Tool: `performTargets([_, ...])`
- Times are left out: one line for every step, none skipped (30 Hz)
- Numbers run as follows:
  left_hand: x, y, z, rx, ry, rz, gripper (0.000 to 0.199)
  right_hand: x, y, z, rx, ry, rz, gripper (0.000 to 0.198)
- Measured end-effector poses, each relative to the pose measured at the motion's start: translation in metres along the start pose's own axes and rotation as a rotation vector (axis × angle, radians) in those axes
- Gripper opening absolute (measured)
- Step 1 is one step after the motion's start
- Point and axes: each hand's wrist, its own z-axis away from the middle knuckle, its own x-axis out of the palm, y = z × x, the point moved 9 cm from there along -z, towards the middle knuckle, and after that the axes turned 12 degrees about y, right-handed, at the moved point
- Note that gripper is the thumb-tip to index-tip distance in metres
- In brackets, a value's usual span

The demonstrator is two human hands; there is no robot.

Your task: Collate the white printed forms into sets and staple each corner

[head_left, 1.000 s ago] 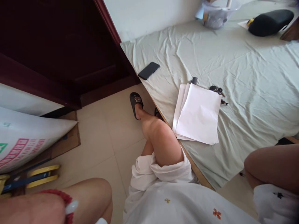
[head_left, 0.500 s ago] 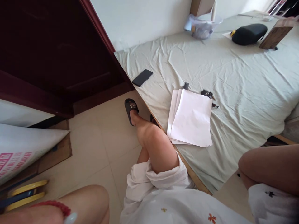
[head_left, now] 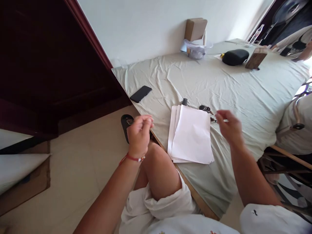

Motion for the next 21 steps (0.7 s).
performTargets([0.021,-0.019,0.000,-0.089,-0.069,0.023,0.025,0.014,0.023,0.002,0.053,-0.088,0.158,0.033])
performTargets([0.043,-0.037,0.000,-0.157,-0.149,-0.005,0.021,0.027,0.045,0.005,0.097,-0.169,0.307,0.035])
performTargets([0.064,-0.052,0.001,-0.198,-0.215,-0.040,0.017,0.037,0.064,0.007,0.129,-0.231,0.439,0.038])
performTargets([0.085,-0.065,0.002,-0.229,-0.284,-0.068,0.017,0.047,0.078,0.009,0.143,-0.297,0.528,0.043])
performTargets([0.103,-0.077,0.003,-0.257,-0.330,-0.102,0.017,0.054,0.090,0.011,0.152,-0.346,0.602,0.046])
performTargets([0.118,-0.086,0.003,-0.269,-0.353,-0.132,0.018,0.061,0.097,0.011,0.155,-0.377,0.653,0.049])
performTargets([0.129,-0.092,0.002,-0.265,-0.355,-0.164,0.017,0.066,0.102,0.011,0.157,-0.391,0.686,0.050])
performTargets([0.136,-0.097,0.000,-0.238,-0.344,-0.193,0.019,0.071,0.105,0.010,0.156,-0.385,0.698,0.050])
performTargets([0.141,-0.100,-0.002,-0.209,-0.339,-0.200,0.025,0.075,0.106,0.010,0.152,-0.365,0.682,0.049])
performTargets([0.143,-0.104,-0.003,-0.189,-0.333,-0.201,0.033,0.080,0.107,0.009,0.144,-0.336,0.635,0.047])
performTargets([0.142,-0.109,-0.003,-0.183,-0.333,-0.194,0.040,0.086,0.106,0.010,0.133,-0.303,0.560,0.045])
performTargets([0.139,-0.115,-0.003,-0.188,-0.345,-0.183,0.044,0.091,0.105,0.011,0.116,-0.266,0.463,0.044])
performTargets([0.135,-0.122,-0.001,-0.203,-0.356,-0.173,0.046,0.096,0.105,0.012,0.097,-0.228,0.358,0.044])
performTargets([0.130,-0.128,-0.001,-0.218,-0.349,-0.162,0.046,0.099,0.105,0.015,0.084,-0.191,0.259,0.044])
performTargets([0.125,-0.133,0.000,-0.240,-0.346,-0.149,0.047,0.102,0.107,0.017,0.078,-0.160,0.176,0.044])
performTargets([0.121,-0.137,0.001,-0.264,-0.346,-0.129,0.049,0.104,0.109,0.020,0.083,-0.140,0.110,0.045])
performTargets([0.119,-0.139,0.002,-0.294,-0.341,-0.107,0.053,0.106,0.113,0.022,0.098,-0.131,0.055,0.045])
performTargets([0.118,-0.140,0.004,-0.328,-0.337,-0.085,0.056,0.107,0.117,0.024,0.122,-0.132,0.002,0.046])
performTargets([0.118,-0.139,0.005,-0.365,-0.333,-0.063,0.058,0.107,0.121,0.025,0.155,-0.139,-0.053,0.047])
performTargets([0.120,-0.138,0.006,-0.401,-0.326,-0.039,0.058,0.108,0.125,0.026,0.194,-0.147,-0.115,0.048])
performTargets([0.121,-0.134,0.006,-0.423,-0.317,-0.010,0.057,0.107,0.129,0.026,0.236,-0.150,-0.177,0.050])
